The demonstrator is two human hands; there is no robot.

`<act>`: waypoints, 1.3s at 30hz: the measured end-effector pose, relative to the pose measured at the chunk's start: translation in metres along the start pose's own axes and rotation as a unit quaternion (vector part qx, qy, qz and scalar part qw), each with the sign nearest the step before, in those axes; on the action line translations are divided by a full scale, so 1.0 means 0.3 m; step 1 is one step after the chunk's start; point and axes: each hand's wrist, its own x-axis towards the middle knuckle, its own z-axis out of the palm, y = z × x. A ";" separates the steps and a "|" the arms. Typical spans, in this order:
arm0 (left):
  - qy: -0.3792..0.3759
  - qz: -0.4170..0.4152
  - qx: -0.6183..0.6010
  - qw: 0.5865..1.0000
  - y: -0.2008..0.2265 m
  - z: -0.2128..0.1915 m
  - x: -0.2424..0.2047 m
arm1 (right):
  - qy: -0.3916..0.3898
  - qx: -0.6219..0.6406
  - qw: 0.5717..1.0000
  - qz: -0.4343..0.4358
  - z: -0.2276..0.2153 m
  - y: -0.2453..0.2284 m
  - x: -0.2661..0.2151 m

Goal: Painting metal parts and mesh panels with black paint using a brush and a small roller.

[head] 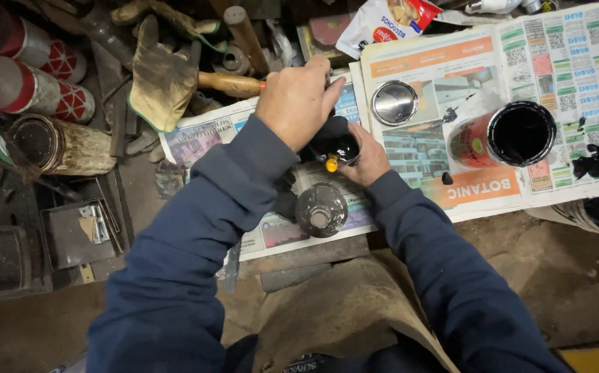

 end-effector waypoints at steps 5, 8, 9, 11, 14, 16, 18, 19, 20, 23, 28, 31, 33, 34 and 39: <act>0.017 0.001 -0.029 0.999 0.039 -0.088 -0.048 | 0.018 -0.015 1.000 -0.009 0.019 0.022 -0.008; 0.053 -0.009 -0.061 0.997 0.086 -0.189 -0.101 | 0.024 -0.002 1.000 0.004 -0.005 0.002 -0.011; 0.073 -0.026 -0.082 0.994 0.105 -0.222 -0.124 | 0.018 0.005 1.000 0.010 -0.020 -0.010 -0.025; 0.125 -0.014 -0.092 0.988 0.123 -0.268 -0.209 | 0.026 -0.011 0.999 0.036 -0.093 -0.119 -0.056; 0.168 -0.067 -0.185 0.966 0.203 -0.319 -0.352 | 0.062 -0.040 0.995 0.067 -0.207 -0.224 -0.194; 0.112 -0.114 -0.279 0.947 0.267 -0.319 -0.430 | 0.113 -0.066 0.986 0.105 -0.294 -0.344 -0.328; 0.168 0.016 -0.160 0.973 0.327 -0.316 -0.514 | 0.088 0.121 0.967 0.206 -0.378 -0.509 -0.399; 0.149 0.035 -0.179 0.972 0.365 -0.284 -0.535 | 0.113 0.112 0.961 0.225 -0.424 -0.576 -0.442; 0.114 0.059 -0.180 0.975 0.400 -0.256 -0.559 | 0.117 0.175 0.960 0.186 -0.466 -0.646 -0.481; 0.028 0.147 -0.217 0.965 0.479 -0.142 -0.595 | 0.150 0.315 0.928 0.132 -0.502 -0.763 -0.589; -0.140 0.269 -0.217 0.928 0.641 0.047 -0.624 | 0.267 0.574 0.761 0.142 -0.453 -0.796 -0.810; -0.140 0.337 -0.269 0.891 0.760 0.171 -0.672 | 0.359 0.596 0.698 0.168 -0.471 -0.794 -0.950; -0.205 0.341 -0.259 0.880 0.876 0.225 -0.713 | 0.434 0.562 0.678 0.192 -0.492 -0.800 -1.065; -0.220 0.353 -0.269 0.869 0.928 0.254 -0.740 | 0.455 0.554 0.669 0.196 -0.492 -0.790 -1.139; -0.449 0.269 -0.192 0.830 1.148 0.399 -0.836 | 0.594 0.326 0.643 0.357 -0.416 -0.681 -1.570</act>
